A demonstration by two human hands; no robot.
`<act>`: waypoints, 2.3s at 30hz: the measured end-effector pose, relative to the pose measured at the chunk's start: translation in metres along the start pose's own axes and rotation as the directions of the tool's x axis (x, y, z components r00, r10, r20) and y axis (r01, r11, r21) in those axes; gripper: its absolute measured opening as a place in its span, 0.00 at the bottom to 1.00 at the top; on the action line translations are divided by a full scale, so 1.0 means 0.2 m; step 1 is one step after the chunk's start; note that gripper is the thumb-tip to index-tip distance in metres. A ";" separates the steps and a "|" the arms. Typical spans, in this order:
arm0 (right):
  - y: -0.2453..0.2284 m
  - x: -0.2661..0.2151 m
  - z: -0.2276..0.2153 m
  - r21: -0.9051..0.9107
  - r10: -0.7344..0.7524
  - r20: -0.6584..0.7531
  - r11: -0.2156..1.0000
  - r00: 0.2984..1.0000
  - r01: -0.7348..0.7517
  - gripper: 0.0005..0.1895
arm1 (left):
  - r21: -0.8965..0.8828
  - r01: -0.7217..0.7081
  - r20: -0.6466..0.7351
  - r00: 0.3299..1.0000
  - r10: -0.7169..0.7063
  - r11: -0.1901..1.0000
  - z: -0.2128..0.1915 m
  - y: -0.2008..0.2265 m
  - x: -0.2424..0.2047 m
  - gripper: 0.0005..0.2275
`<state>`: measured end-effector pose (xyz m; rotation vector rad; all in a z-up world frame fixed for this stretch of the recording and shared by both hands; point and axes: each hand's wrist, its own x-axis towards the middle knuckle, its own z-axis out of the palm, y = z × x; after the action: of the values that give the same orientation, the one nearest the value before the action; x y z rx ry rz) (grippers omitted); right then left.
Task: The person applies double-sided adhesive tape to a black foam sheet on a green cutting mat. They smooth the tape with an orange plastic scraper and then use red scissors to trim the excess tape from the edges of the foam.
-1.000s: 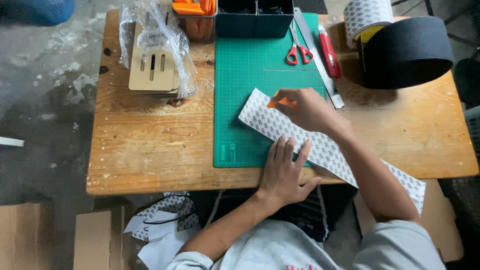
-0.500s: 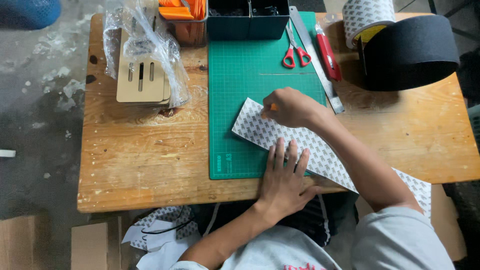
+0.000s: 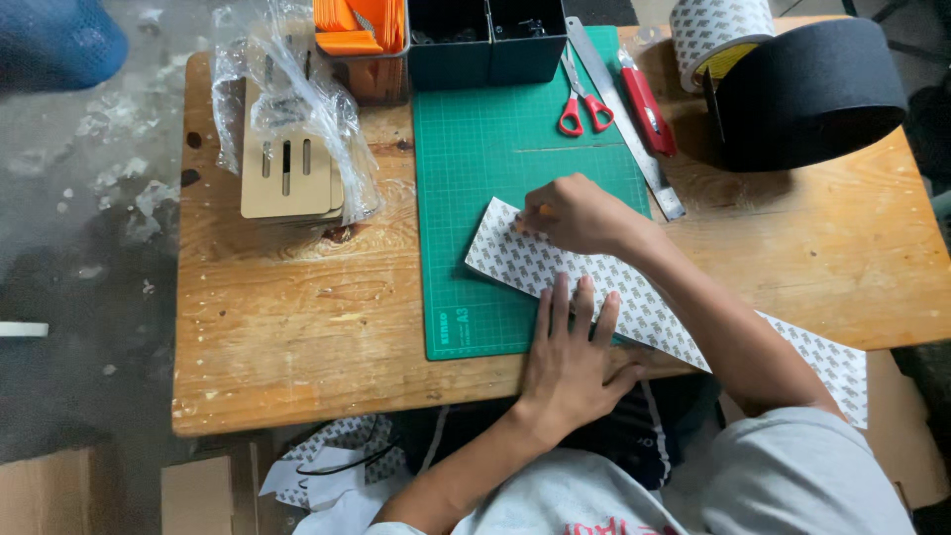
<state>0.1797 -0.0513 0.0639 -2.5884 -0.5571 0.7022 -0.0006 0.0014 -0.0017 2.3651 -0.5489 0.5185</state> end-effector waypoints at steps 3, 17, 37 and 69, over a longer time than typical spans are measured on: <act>0.03 0.01 0.04 0.048 -0.032 -0.046 0.998 0.998 0.034 0.05 | 0.016 0.004 0.015 1.000 -0.004 1.000 0.00 0.00 0.01 0.39; -0.12 0.07 -0.14 0.132 -0.300 -0.069 0.942 0.951 0.307 0.14 | 0.031 0.062 0.034 0.997 -0.063 0.998 -0.05 0.03 0.02 0.37; 0.60 -0.88 0.17 -0.597 -0.283 -0.649 0.765 0.707 -0.242 0.22 | 0.119 -0.400 0.481 0.824 0.300 0.909 -0.12 -0.34 0.24 0.34; 0.39 -0.13 -0.58 0.411 -0.211 0.069 0.897 0.975 0.165 0.18 | -0.849 0.283 0.270 0.958 -0.095 0.446 -0.26 -0.23 0.52 0.13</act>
<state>0.2427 -0.1603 0.1295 -2.0908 -0.6144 0.8051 0.0975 0.0432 0.0635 1.3974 -0.4551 -0.1302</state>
